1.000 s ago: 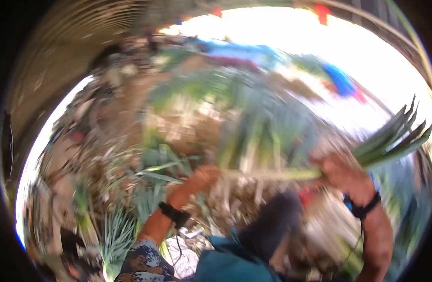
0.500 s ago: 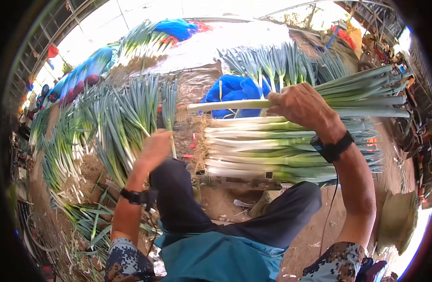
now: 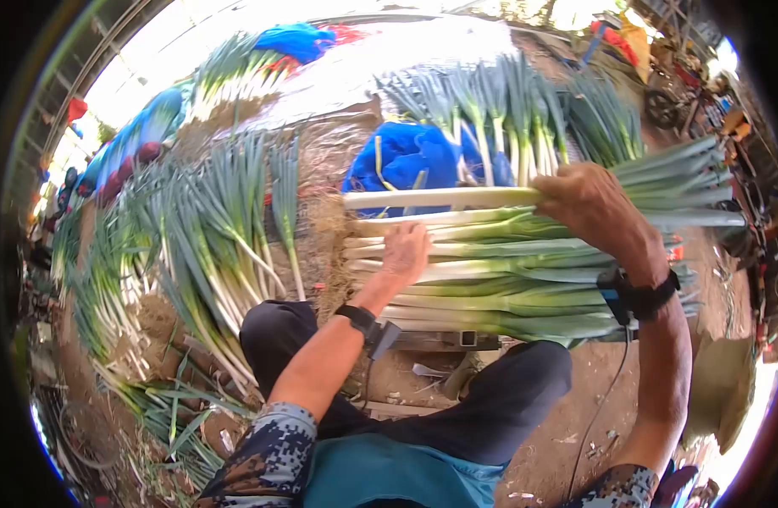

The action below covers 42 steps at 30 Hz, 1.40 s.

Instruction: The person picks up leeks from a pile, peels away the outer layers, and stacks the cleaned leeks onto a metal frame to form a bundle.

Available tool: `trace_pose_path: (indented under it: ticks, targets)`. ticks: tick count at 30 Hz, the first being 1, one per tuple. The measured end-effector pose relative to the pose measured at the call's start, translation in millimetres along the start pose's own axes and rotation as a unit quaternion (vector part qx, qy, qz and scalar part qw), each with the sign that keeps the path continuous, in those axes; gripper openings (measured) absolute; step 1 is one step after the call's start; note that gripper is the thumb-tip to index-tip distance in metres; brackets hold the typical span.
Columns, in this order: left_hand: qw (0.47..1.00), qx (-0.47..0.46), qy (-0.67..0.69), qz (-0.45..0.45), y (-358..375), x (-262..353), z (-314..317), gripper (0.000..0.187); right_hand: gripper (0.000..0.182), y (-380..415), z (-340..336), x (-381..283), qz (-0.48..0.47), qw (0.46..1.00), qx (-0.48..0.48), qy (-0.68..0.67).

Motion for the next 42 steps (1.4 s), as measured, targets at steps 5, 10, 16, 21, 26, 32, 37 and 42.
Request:
trace_pose_path:
  ticks: [5, 10, 16, 21, 26, 32, 37, 42]
  targets:
    - [0.994, 0.108, 0.006, 0.019, 22, 6, 7, 0.025, 0.019, -5, 35, 9, 0.047, 0.995, -0.077, -0.045]
    - [0.995, 0.098, 0.009, 0.013, 31, 5, 6, 0.029, 0.026, -19, 118, 40, 0.042, 0.987, -0.144, -0.058]
    - [0.993, 0.110, 0.035, 0.029, 35, 13, -6, 0.024, 0.028, -30, 203, 46, 0.054, 0.982, -0.148, -0.104]
    - [0.992, 0.114, 0.039, 0.030, 36, 10, -3, 0.027, 0.031, -31, 205, 57, 0.106, 0.984, -0.138, -0.038]
    - [0.993, 0.101, 0.044, 0.039, 31, 5, -3, 0.037, 0.033, -9, 205, 32, 0.116, 0.990, -0.075, 0.003]
    - [0.997, 0.028, -0.013, 0.071, 9, 5, -16, 0.052, 0.038, -7, 221, 39, 0.167, 0.975, -0.142, -0.015]
    - [0.999, 0.010, 0.002, 0.052, 20, -6, -6, 0.046, 0.050, -12, 204, 53, 0.176, 0.957, -0.231, -0.016]
    - [0.999, -0.003, 0.017, 0.035, 21, -7, -6, 0.041, 0.059, 10, 173, 62, 0.189, 0.955, -0.223, 0.055]
Point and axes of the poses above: each hand's wrist, its own y-axis away from the middle knuckle, its own z-axis out of the palm, x = y × z, the point moved 6 cm from there along -y, towards the middle knuckle, and after that the axes turned 2 degrees about -x, right-handed, at the moved point
